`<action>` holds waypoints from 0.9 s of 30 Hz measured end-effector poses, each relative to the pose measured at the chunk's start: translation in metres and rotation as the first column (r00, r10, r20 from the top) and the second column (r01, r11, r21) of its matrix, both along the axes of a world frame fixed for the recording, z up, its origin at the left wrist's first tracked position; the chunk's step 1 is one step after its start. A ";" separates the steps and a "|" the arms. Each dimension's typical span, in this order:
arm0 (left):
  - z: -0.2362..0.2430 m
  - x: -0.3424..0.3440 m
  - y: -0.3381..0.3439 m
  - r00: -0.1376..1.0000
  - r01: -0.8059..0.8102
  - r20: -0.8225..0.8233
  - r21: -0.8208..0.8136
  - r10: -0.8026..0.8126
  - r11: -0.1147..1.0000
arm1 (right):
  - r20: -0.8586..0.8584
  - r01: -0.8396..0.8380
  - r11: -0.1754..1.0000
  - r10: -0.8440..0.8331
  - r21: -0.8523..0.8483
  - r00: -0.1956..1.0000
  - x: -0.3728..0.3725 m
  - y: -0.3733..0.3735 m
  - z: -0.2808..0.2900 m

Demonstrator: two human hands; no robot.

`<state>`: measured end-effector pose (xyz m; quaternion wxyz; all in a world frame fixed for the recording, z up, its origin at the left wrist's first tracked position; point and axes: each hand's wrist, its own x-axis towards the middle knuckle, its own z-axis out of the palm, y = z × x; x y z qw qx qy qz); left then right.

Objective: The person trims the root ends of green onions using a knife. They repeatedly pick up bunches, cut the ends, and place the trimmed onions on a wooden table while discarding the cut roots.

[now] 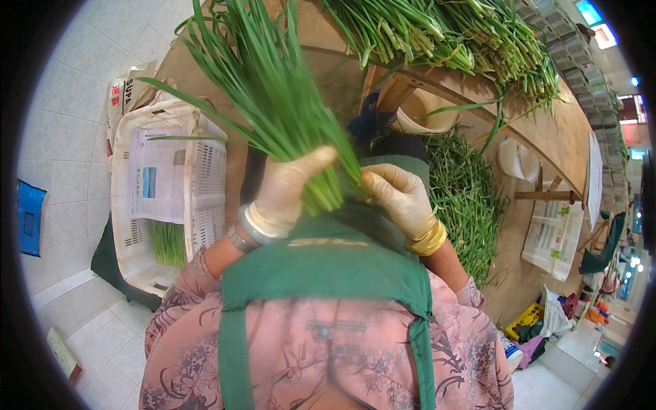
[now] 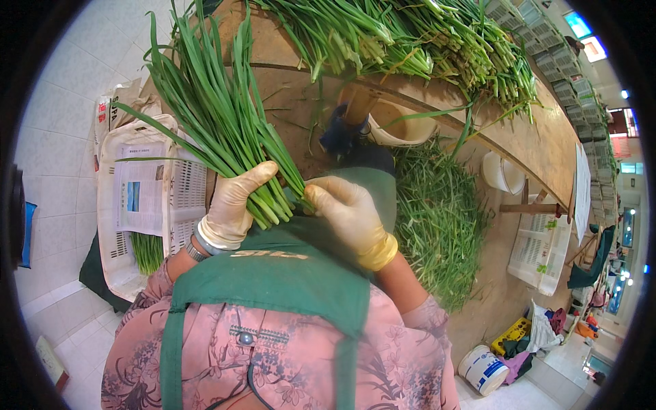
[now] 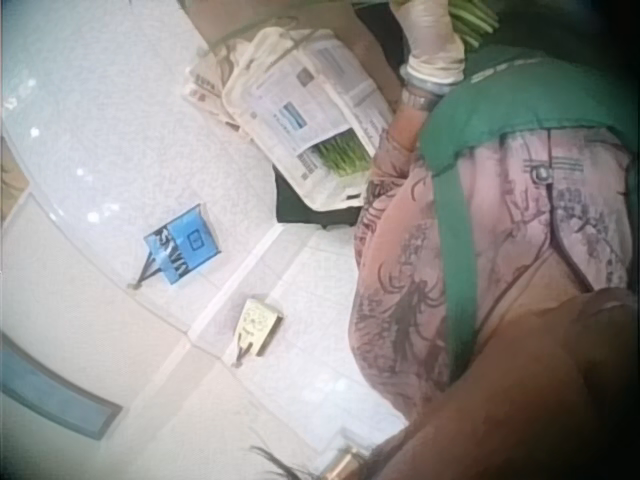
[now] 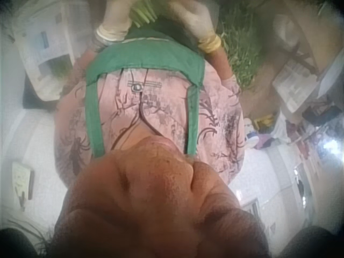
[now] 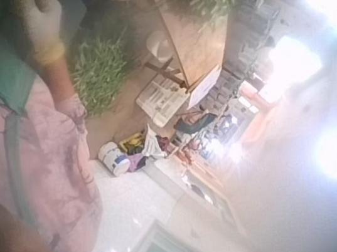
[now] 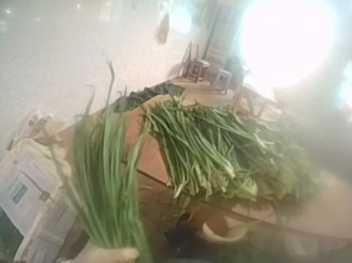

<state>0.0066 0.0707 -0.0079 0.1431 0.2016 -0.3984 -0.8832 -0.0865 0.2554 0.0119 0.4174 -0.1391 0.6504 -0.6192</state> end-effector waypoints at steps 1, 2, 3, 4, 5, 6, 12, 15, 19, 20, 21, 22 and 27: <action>0.000 0.000 0.000 1.000 0.003 -0.001 0.015 -0.003 1.000 | 0.009 0.014 1.000 -0.014 -0.015 1.000 0.001 0.000 -0.002; 0.000 0.000 0.000 1.000 0.004 -0.001 0.003 -0.004 1.000 | 0.018 0.029 0.999 -0.028 -0.029 0.999 0.002 -0.001 -0.004; 0.002 0.000 0.000 1.000 0.006 0.000 -0.009 -0.006 1.000 | 0.028 0.044 0.998 -0.043 -0.044 0.999 0.002 -0.001 -0.005; 0.003 0.000 0.000 1.000 0.006 0.001 -0.021 -0.006 1.000 | 0.050 0.049 0.998 -0.047 -0.035 0.998 0.002 -0.002 -0.004; 0.003 0.001 0.001 1.000 0.005 0.000 -0.006 -0.005 1.000 | 0.071 0.054 0.998 -0.052 -0.027 0.996 0.002 -0.003 -0.001; 0.003 0.001 0.001 1.000 0.004 -0.001 0.008 -0.004 1.000 | 0.093 0.059 0.998 -0.057 -0.018 0.994 0.002 -0.004 0.000; -0.001 -0.002 -0.001 1.000 0.006 0.005 -0.017 -0.006 1.000 | 0.174 0.075 0.997 -0.075 0.003 0.982 -0.004 0.001 0.008; 0.001 0.000 -0.002 0.997 -0.002 0.081 0.021 0.001 1.000 | 0.161 0.164 0.986 -0.164 0.012 0.973 0.001 -0.002 0.011; -0.004 0.001 -0.004 0.998 0.040 0.051 0.104 -0.045 0.994 | -0.322 0.170 0.985 -0.166 -0.014 0.932 0.007 -0.006 -0.009; -0.004 0.002 -0.003 0.998 0.043 0.030 0.122 -0.047 0.992 | -0.525 0.137 0.990 -0.130 -0.026 0.841 0.006 -0.008 -0.012; -0.002 0.001 -0.001 0.999 0.047 0.011 0.138 -0.049 0.989 | -0.702 0.103 0.994 -0.094 -0.030 0.706 0.006 -0.009 -0.014; -0.002 0.000 0.000 0.999 0.054 -0.012 0.156 -0.053 0.986 | -0.736 0.091 0.995 -0.084 -0.030 0.672 0.007 -0.012 -0.011; -0.002 -0.003 -0.001 0.998 0.062 0.001 0.077 -0.062 0.995 | -0.777 0.086 0.985 -0.172 -0.152 0.606 0.013 -0.023 -0.007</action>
